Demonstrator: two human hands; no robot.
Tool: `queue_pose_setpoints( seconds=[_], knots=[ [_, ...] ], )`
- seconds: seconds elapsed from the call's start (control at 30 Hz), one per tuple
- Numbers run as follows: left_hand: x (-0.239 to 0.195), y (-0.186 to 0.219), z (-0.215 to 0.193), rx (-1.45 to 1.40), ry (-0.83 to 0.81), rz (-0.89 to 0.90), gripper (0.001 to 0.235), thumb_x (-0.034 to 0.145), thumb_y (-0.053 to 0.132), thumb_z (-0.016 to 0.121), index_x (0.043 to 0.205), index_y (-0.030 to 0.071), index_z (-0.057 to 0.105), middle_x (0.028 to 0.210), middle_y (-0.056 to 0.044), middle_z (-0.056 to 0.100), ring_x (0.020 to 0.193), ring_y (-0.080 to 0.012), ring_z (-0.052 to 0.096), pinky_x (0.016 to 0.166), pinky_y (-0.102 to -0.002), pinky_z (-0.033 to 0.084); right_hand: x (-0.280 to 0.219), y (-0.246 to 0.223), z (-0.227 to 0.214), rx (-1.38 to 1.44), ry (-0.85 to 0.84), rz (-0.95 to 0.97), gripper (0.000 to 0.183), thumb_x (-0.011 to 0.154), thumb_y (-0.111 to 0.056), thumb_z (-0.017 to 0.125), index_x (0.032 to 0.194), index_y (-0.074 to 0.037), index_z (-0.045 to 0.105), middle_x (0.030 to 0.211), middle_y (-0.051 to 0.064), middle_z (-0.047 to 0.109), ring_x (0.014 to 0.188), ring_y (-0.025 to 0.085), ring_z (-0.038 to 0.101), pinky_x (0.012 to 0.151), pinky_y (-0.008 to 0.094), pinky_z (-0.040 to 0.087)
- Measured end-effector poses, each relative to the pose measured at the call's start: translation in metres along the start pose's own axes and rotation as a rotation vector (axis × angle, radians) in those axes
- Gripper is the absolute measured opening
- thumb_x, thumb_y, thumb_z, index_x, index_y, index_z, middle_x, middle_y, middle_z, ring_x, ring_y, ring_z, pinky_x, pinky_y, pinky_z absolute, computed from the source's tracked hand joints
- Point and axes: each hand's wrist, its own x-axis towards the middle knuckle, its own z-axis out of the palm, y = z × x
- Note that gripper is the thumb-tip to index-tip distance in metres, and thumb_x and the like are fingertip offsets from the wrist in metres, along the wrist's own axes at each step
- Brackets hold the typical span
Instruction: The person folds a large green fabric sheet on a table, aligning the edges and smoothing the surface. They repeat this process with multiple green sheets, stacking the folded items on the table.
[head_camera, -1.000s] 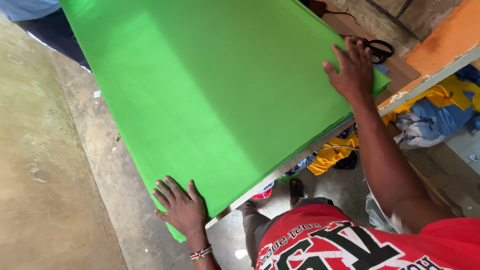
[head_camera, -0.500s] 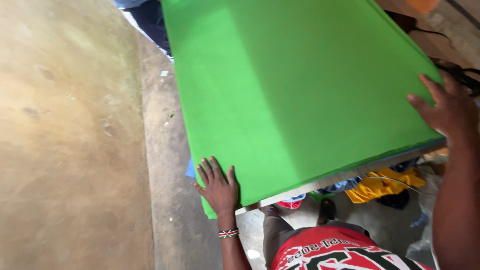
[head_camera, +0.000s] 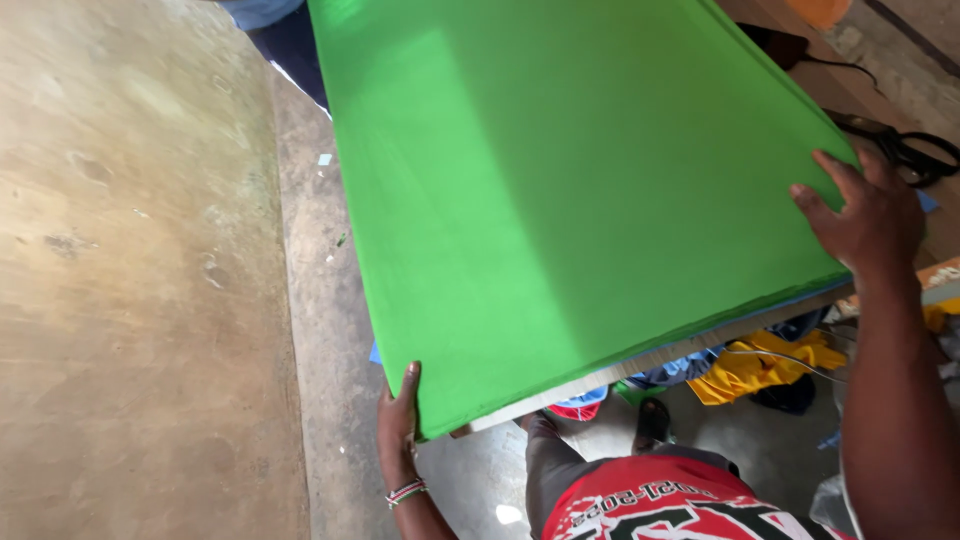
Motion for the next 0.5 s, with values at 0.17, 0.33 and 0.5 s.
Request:
queue_pose_setpoints(
  seconds=[0.17,0.33,0.5],
  knots=[
    [-0.010,0.003,0.002,-0.223,-0.070,-0.056,0.066,0.082,0.040,0.071,0.134,0.001,0.064,0.127,-0.018,0.072,0.105,-0.0304,0.071,0.091,-0.045,0.060,-0.003,-0.002,-0.002,0.051,0.042,-0.020,0.058,0.113,-0.052,0.061,0.153,-0.012,0.073,0.150,0.031,0.063,0.124,0.050,0.062,0.087,0.061,0.048],
    [-0.017,0.006,0.003,-0.208,-0.041,-0.021,0.062,0.084,0.042,0.070,0.131,0.002,0.065,0.123,-0.012,0.073,0.103,-0.0250,0.069,0.086,-0.042,0.059,0.001,-0.012,-0.016,0.177,-0.004,0.021,0.055,0.110,-0.045,0.063,0.151,-0.009,0.071,0.150,0.033,0.059,0.127,0.053,0.057,0.090,0.066,0.044],
    [-0.023,0.010,0.004,-0.200,-0.039,-0.026,0.063,0.084,0.042,0.069,0.133,0.003,0.065,0.124,-0.012,0.073,0.103,-0.0251,0.069,0.088,-0.041,0.059,0.001,-0.013,-0.016,0.176,0.003,0.020,0.055,0.110,-0.046,0.062,0.150,-0.009,0.071,0.152,0.032,0.058,0.128,0.051,0.057,0.090,0.065,0.045]
  ],
)
